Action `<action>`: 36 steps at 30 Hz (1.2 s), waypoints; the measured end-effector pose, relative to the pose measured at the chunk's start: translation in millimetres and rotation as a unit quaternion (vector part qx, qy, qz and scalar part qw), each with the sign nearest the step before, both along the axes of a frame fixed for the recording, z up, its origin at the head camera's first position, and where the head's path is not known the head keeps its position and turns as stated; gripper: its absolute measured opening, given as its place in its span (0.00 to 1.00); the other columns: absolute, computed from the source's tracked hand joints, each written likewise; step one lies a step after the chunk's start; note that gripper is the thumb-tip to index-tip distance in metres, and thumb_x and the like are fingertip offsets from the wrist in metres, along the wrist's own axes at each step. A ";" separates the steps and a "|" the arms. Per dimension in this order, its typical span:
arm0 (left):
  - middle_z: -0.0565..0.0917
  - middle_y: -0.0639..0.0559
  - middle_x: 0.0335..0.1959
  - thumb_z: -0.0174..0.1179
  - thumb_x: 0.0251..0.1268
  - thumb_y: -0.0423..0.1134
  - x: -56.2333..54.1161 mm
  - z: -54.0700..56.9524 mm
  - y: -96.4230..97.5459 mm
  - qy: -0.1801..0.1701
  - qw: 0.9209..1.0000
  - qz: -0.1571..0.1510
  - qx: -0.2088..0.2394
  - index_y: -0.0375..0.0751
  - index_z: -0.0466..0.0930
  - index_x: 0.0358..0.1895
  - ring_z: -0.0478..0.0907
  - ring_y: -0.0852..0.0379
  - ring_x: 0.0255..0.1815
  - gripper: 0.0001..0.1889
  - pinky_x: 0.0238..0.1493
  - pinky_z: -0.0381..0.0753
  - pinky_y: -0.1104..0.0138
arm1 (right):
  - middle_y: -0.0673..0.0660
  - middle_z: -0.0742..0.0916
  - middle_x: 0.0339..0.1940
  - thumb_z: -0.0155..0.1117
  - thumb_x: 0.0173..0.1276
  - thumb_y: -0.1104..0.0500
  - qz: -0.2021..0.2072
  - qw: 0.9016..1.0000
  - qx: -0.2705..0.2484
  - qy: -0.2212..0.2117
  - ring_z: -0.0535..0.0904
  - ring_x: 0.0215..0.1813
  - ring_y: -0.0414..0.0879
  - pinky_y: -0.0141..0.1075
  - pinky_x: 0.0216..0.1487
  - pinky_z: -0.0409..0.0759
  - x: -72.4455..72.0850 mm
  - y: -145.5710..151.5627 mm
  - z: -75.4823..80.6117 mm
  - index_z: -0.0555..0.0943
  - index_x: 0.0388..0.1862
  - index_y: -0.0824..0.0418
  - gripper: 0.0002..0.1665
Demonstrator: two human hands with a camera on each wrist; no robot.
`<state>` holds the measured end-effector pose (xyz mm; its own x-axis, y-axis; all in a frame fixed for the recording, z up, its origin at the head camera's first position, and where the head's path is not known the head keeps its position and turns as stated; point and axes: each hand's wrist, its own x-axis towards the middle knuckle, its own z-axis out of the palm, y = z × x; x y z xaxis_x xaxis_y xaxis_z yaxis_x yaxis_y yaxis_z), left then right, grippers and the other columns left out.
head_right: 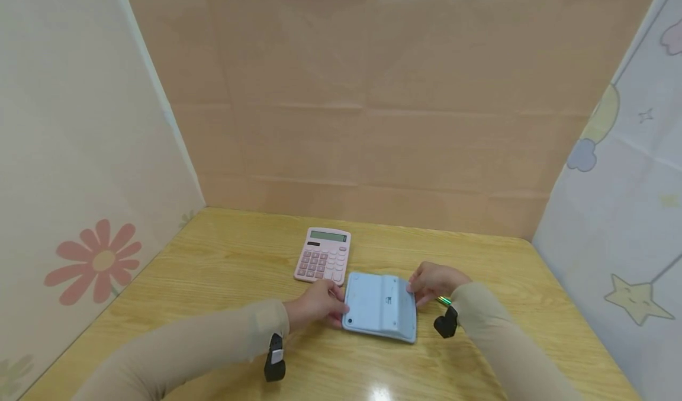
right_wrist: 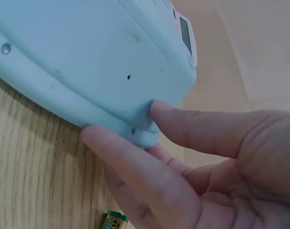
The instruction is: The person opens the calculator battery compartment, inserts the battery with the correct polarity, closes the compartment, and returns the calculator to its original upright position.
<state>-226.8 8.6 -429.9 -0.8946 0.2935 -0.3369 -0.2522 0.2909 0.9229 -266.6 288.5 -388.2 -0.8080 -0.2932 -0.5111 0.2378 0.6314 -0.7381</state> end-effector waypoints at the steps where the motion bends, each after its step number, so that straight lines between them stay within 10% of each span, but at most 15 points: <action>1: 0.79 0.43 0.28 0.66 0.56 0.24 0.3 -0.5 0.1 0.000 1.000 -0.001 -0.001 0.32 0.72 0.37 0.81 0.54 0.25 0.11 0.29 0.87 0.64 | 0.62 0.84 0.39 0.56 0.70 0.69 0.005 1.000 0.000 0.000 0.83 0.36 0.46 0.39 0.41 0.87 0.0 -0.2 0.1 0.76 0.44 0.74 0.08; 36: 0.81 0.43 0.26 0.65 0.57 0.24 2.1 8.6 1.4 -0.004 0.999 -0.018 -0.050 0.33 0.73 0.30 0.81 0.56 0.24 0.08 0.28 0.87 0.65 | 0.61 0.84 0.34 0.55 0.70 0.71 0.018 0.998 0.057 0.020 0.80 0.31 0.44 0.37 0.38 0.87 -2.4 -10.3 -4.0 0.77 0.46 0.77 0.10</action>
